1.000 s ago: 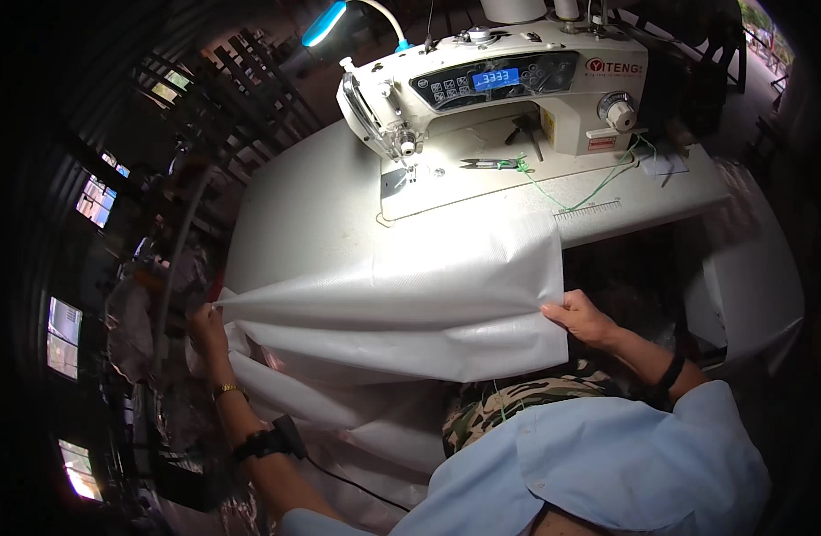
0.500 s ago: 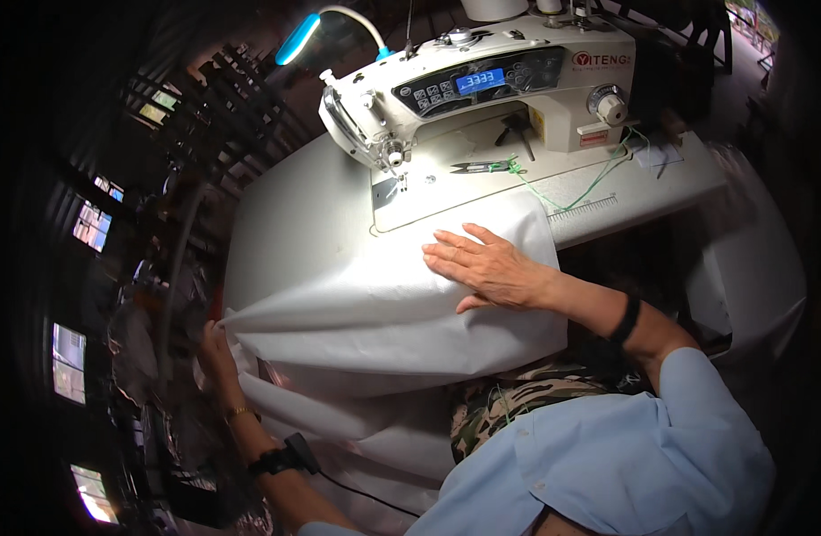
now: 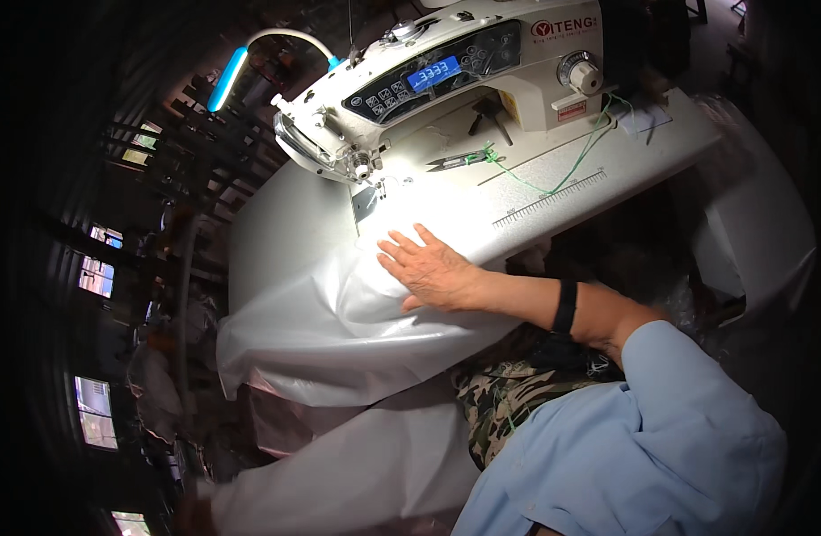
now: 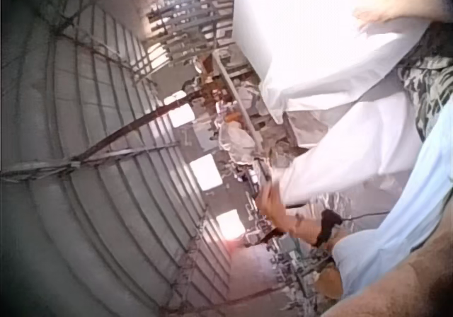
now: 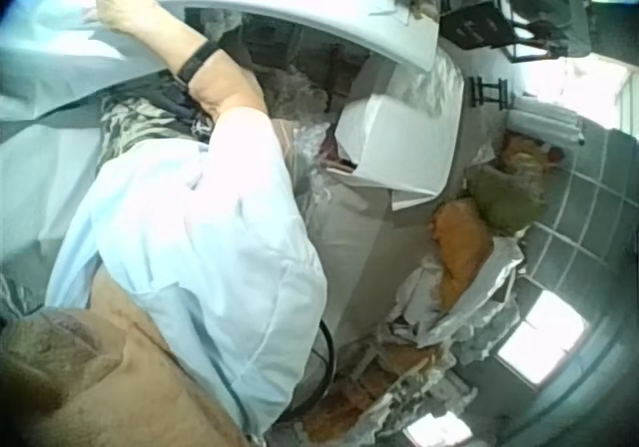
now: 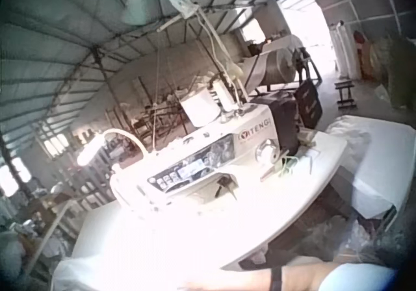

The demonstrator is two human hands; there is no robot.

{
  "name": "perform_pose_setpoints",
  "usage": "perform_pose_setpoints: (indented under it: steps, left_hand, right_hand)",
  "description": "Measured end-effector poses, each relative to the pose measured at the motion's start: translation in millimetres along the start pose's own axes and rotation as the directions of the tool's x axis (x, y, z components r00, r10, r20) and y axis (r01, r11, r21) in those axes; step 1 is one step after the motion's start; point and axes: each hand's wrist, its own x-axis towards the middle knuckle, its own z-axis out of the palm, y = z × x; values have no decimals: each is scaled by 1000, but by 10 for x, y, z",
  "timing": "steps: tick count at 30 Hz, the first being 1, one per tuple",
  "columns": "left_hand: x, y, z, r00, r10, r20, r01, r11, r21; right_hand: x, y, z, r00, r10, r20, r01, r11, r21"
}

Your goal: Sewing together large white plastic/fabric sheets using an industrial sewing machine.

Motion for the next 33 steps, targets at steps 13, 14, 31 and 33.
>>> perform_pose_setpoints:
  steps: [13, 14, 31, 33]
  left_hand:
    - [-998, 3075, -739, 589, 694, -414, -340, -252, -906]
    - [-1105, 3290, -576, 635, 716, -289, -220, -192, -957]
    - [-1772, 3657, 448, 388, 831, 398, 727, -11, -687]
    - [-1785, 3650, 439, 372, 843, 389, 736, -12, -677]
  right_hand:
    - [327, 166, 17, 990, -103, 94, 23, 789, 614]
    - [284, 278, -10, 972, -183, 150, 1, 637, 771]
    - [126, 750, -316, 970, 179, -165, -141, 965, 221]
    - [92, 746, -320, 982, 130, -138, -104, 978, 183]
